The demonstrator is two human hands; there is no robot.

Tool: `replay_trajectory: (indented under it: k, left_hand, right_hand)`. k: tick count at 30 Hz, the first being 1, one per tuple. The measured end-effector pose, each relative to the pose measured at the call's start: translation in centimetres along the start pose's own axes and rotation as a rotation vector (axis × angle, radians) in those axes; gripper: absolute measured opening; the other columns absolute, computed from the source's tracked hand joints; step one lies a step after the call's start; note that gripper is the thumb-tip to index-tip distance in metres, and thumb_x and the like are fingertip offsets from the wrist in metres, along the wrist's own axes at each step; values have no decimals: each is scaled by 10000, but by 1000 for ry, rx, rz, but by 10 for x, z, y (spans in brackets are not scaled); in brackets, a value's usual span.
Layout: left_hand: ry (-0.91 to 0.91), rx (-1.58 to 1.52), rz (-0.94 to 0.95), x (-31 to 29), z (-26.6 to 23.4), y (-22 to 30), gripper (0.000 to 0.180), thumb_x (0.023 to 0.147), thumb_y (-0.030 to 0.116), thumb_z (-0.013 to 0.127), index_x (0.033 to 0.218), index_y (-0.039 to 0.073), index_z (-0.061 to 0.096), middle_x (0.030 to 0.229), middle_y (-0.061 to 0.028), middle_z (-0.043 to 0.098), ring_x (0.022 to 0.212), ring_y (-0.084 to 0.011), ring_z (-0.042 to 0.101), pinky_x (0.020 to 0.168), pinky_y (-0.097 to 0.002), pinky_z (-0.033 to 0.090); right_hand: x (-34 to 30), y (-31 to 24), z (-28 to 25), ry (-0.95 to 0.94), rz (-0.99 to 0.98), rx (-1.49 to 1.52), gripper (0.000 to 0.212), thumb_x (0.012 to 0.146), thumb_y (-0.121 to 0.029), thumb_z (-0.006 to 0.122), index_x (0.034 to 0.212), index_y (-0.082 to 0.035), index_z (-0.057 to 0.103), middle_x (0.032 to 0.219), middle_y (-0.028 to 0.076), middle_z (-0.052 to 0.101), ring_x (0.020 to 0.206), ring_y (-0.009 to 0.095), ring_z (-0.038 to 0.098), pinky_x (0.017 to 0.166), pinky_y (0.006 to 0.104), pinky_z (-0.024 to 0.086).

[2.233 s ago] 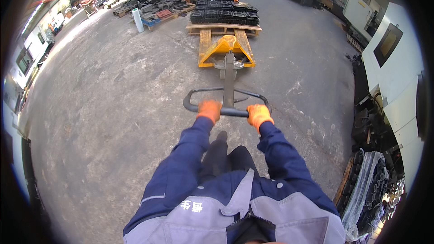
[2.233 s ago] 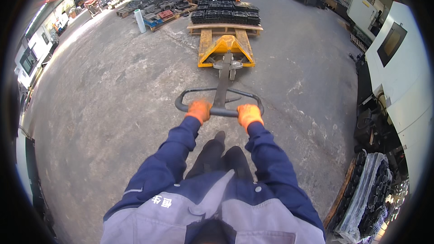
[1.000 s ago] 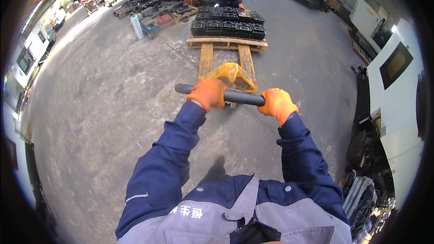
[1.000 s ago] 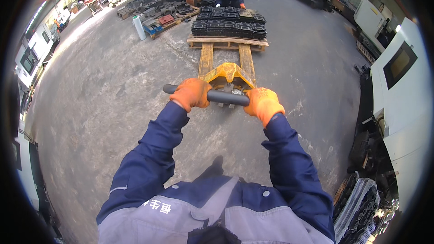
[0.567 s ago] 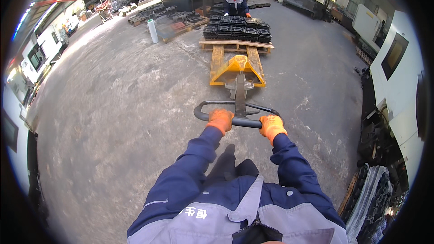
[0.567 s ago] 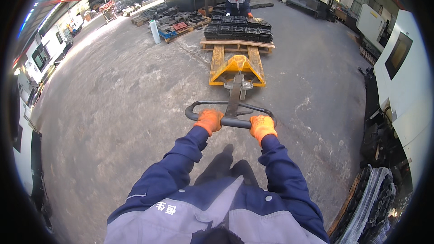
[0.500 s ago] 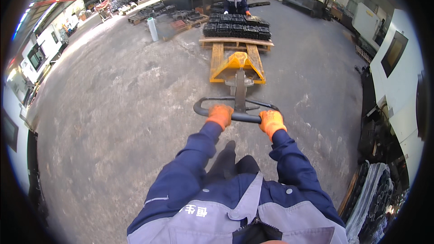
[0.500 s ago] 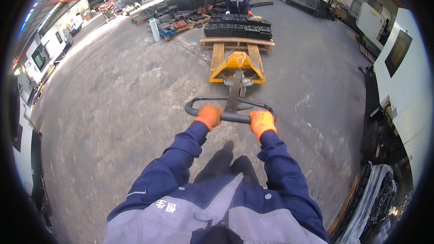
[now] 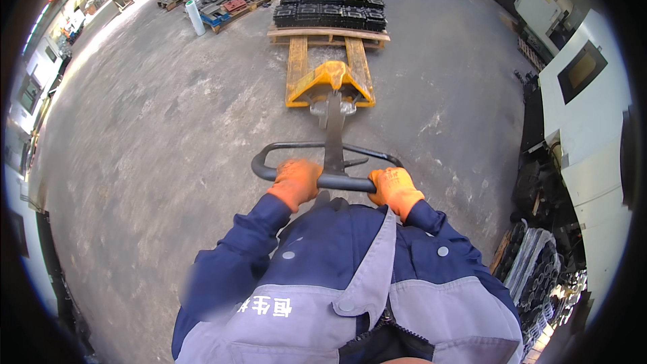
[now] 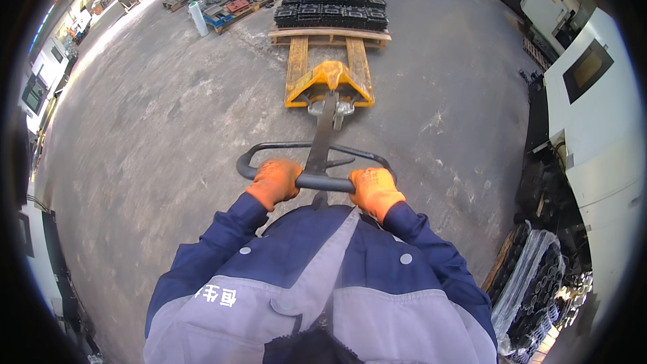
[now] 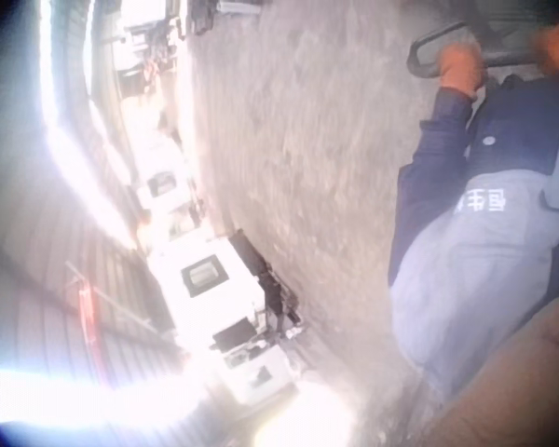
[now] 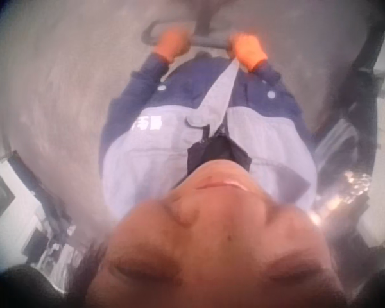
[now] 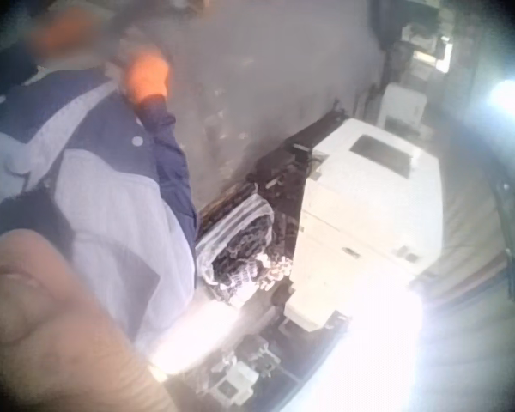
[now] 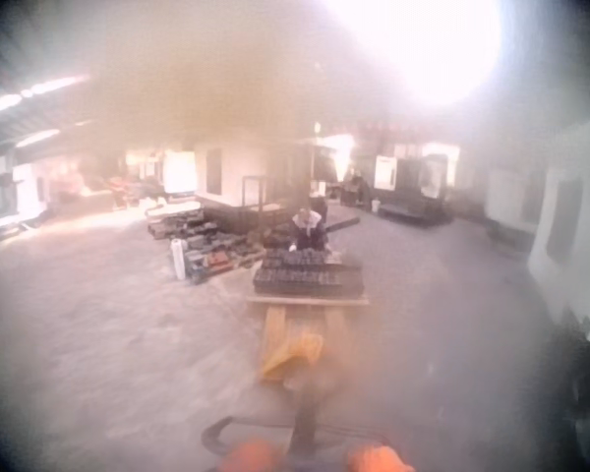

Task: The person positions a pallet jack under a pallet of metal parts, then wraps the pallet with plastic film using a roll held by a coworker. The pallet remains on the floor after wrapping.

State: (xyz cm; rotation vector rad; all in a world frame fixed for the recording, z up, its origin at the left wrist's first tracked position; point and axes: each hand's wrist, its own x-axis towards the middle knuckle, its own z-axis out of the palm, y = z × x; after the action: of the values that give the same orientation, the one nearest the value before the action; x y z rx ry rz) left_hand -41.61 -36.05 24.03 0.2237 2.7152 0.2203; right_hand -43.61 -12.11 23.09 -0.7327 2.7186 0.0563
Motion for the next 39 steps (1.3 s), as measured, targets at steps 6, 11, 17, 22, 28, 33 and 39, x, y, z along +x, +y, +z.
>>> replay_trajectory:
  k: [6,11,17,22,28,33,39]
  left_hand:
    - [338,62,163,38,-95,-14,218,707,221,723,904,130,703,875,-144,713,845,-369,696,779,-451,556]
    - [760,203,238,106,-175,-36,155,723,177,746,843,122,665,829,-115,676,819,-343,676,737,-446,553]
    - [935,218,227,211,-271,-56,182,726,204,754,888,158,685,893,-122,698,861,-352,671,769,-444,545]
    - [873,379,356,268,-326,-127,135,699,272,711,795,180,690,822,-106,705,819,-349,676,729,-432,534]
    - [958,338,442,306,-350,-195,96,653,229,704,733,192,667,762,-99,682,751,-351,659,666,-434,518]
    - [998,414,307,330,-351,-175,110,645,261,709,705,177,669,753,-113,685,746,-342,670,660,-441,524]
    - [988,332,512,338,-359,-180,210,704,187,757,897,158,680,895,-128,696,866,-370,661,762,-435,536]
  right_hand:
    - [36,55,-121,51,-239,271,382,763,-413,699,980,-99,688,832,173,688,825,357,677,754,436,527]
    - [86,107,-198,306,-236,260,432,772,-362,737,1086,-70,683,824,158,684,794,320,682,731,409,524]
    - [177,154,-261,632,-106,415,408,783,-329,740,1034,-10,696,736,88,639,685,143,623,668,311,503]
    - [216,111,-291,547,-78,490,469,841,-450,689,1002,-9,690,751,51,626,681,134,593,639,296,476]
    - [239,69,-275,406,-126,1084,425,940,-453,595,944,-31,647,784,55,642,722,160,614,666,309,502]
    - [263,135,-268,148,-363,1483,488,951,-391,602,1188,35,628,825,107,662,757,189,660,683,275,534]
    - [326,147,-229,-109,-262,1751,524,989,-318,584,1408,-31,457,1156,116,616,1022,229,650,950,384,544]
